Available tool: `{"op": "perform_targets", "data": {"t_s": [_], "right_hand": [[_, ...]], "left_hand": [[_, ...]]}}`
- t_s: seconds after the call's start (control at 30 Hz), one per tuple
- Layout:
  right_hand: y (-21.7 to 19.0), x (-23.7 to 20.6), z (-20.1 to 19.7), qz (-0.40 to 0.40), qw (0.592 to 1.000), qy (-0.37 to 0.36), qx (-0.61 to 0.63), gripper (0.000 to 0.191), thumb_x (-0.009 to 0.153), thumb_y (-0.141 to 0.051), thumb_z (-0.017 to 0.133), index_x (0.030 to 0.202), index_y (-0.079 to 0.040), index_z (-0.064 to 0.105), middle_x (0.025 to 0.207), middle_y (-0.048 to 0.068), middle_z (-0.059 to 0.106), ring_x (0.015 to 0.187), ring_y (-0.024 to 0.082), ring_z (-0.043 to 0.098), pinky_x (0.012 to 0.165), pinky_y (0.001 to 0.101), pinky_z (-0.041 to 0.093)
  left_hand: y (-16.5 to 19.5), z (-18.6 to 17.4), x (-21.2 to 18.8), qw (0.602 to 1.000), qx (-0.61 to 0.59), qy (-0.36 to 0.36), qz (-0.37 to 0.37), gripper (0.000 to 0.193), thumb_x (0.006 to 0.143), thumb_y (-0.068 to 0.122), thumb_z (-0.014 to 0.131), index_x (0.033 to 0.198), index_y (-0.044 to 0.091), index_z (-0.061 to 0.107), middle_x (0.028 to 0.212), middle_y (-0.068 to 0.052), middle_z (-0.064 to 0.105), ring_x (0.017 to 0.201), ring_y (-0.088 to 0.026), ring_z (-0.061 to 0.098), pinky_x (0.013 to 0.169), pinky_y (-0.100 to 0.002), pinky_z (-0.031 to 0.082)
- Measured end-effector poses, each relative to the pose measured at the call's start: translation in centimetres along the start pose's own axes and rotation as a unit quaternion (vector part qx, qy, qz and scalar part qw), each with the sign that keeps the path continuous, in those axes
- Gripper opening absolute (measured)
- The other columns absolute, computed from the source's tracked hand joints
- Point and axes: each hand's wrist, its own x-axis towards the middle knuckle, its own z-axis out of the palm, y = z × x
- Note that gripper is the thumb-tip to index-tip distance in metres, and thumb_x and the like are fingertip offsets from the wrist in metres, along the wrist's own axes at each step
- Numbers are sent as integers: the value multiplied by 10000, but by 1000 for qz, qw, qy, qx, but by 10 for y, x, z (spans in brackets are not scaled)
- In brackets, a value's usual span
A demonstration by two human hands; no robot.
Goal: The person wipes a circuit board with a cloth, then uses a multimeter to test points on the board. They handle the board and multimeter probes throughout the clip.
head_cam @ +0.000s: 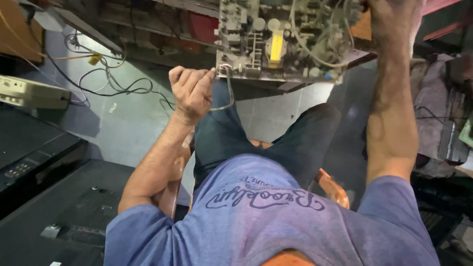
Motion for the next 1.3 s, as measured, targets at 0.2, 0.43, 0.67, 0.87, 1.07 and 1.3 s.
{"op": "perform_targets", "data": {"t_s": [0.2,0.43,0.67,0.87,1.07,1.3], "right_hand": [[-39,-24,-30,-31,992,-27,121,230,1134,-197,674,1054,19,695,942,-7,672,854,84,611,749,237,467],[-51,-49,-79,-69,998,12,9,254,1166,-144,667,1028,69,664,928,61,641,794,114,579,735,261,442],[-69,-85,-122,75,992,40,90,208,1243,-171,543,1138,0,599,1035,60,666,833,101,632,738,229,513],[-122,-99,-140,141,978,-17,154,296,1274,-273,478,1108,-45,568,905,17,613,717,67,603,618,185,474],[-164,-83,-119,10,998,-45,-46,156,1231,-121,520,1226,16,595,1045,86,679,891,123,693,798,238,588],[-162,-51,-97,-250,919,-73,-297,95,1138,-37,618,1111,39,668,989,109,697,866,177,687,788,294,541]], "left_hand": [[11,-10,6,997,-73,-4,2,262,846,8,746,1106,-14,717,954,-75,707,836,-223,658,883,-413,411],[25,-1,5,989,-141,12,-43,257,859,-34,736,1103,34,696,984,-69,719,868,-233,667,872,-409,419],[38,24,-3,971,-227,13,-73,258,852,-55,744,1086,37,688,973,-68,705,890,-249,670,870,-405,434],[66,49,-22,932,-324,-23,-161,171,893,18,774,1028,67,682,904,-77,668,856,-275,626,836,-388,445],[86,55,-47,896,-388,-57,-208,149,908,29,747,1046,48,696,887,-88,657,849,-288,594,822,-376,443],[101,66,-74,859,-420,-96,-276,114,941,27,721,1051,24,693,891,-103,649,850,-294,571,786,-376,454]]}}
